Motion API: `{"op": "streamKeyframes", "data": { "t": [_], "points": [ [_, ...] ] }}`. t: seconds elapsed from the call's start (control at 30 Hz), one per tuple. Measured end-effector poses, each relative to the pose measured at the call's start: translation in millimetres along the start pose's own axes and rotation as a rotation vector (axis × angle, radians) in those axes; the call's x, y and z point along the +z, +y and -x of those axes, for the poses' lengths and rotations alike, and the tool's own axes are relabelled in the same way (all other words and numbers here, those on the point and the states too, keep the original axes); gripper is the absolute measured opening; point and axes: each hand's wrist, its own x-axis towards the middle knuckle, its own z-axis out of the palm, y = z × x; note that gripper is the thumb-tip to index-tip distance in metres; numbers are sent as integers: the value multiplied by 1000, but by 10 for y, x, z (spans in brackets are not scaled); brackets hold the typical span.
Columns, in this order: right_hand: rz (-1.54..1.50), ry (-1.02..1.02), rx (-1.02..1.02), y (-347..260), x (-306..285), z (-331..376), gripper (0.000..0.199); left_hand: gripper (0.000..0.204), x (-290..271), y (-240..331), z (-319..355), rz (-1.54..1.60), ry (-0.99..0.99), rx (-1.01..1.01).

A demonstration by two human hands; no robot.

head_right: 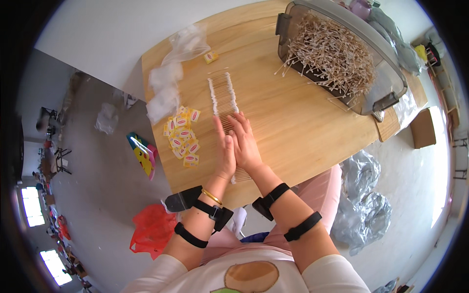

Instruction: Arranging cotton swabs and packaging them into small plastic bags.

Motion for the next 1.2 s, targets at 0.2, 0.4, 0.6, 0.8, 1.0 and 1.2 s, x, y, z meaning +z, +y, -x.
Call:
{"op": "streamKeyframes", "data": {
  "t": [0.2,0.4,0.6,0.8,1.0,1.2],
  "points": [
    [-44,46,20,52,-192,-402,39,89,-320,94,-280,-57,212,-3],
    [-6,-38,-30,91,109,-422,41,91,-150,1,-503,11,-50,-38],
    [12,106,-23,249,-103,-676,39,95,-363,-158,-648,-12,96,-55],
    [61,-11,-48,238,149,-846,41,95,-4,-182,-824,19,13,16],
    [17,57,-36,315,24,-1018,39,93,-257,-297,-932,-62,147,-27],
    [52,62,-38,447,-96,-1145,37,89,-501,-196,-929,-326,15,91]
  ]
}}
